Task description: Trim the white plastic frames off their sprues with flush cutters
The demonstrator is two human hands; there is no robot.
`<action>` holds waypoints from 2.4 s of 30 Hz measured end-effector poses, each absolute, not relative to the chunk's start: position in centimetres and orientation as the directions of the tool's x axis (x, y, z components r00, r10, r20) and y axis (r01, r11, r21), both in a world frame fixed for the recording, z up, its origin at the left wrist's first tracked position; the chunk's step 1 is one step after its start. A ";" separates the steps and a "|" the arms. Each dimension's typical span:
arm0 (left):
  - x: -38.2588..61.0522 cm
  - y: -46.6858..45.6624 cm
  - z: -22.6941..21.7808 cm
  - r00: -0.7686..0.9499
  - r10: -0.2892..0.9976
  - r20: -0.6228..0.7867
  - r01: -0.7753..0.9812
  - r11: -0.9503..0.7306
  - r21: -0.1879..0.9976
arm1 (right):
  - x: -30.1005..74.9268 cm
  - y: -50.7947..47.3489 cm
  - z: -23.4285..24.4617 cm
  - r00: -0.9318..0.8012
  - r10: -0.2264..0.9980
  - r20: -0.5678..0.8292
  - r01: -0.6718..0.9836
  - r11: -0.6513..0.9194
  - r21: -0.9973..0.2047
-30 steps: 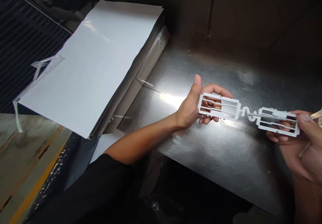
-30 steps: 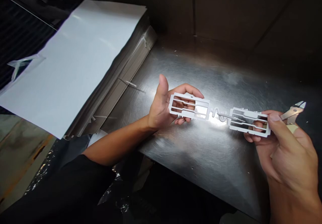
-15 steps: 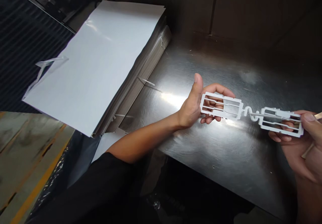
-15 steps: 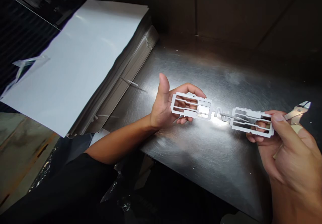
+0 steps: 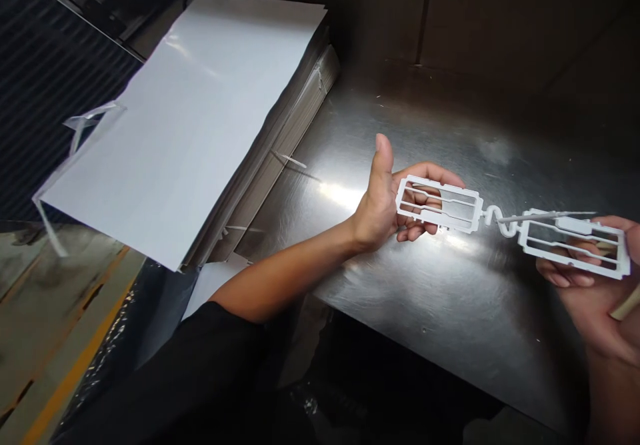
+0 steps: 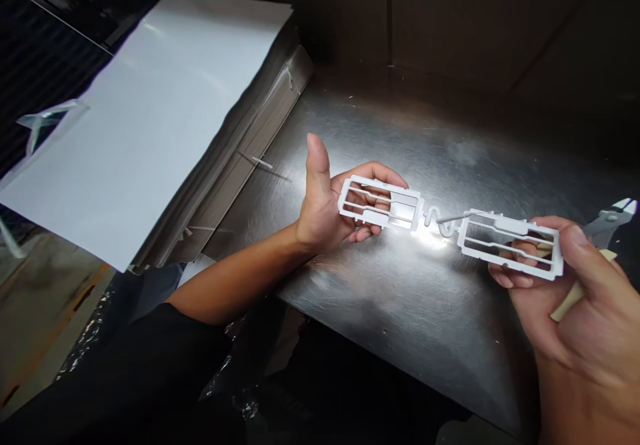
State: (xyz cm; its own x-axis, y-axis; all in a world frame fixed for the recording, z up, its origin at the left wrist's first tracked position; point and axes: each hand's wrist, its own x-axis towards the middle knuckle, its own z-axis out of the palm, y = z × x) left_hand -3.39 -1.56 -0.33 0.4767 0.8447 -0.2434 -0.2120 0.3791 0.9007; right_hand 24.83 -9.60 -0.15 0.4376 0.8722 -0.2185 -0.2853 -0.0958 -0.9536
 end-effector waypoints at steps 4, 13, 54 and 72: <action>-3.3 -1.4 -0.3 0.450 0.848 -0.279 -0.206 0.403 0.892 | 25.2 -9.7 -0.2 0.427 0.879 -0.210 -0.284 -0.090 -0.954; -3.3 -0.4 -0.9 0.309 0.918 -0.249 -0.328 0.349 0.878 | 23.8 -10.5 0.2 0.175 0.972 -0.158 -0.392 -0.078 -0.917; -4.1 0.5 -1.6 0.398 0.864 -0.309 -0.432 0.473 0.768 | 23.5 -10.9 -0.2 0.027 0.986 -0.166 -0.524 -0.127 -0.842; -3.7 -0.1 -0.7 0.415 0.817 -0.401 -0.364 0.553 0.750 | 24.3 -10.2 -0.6 0.244 0.883 -0.402 -0.435 -0.271 -0.859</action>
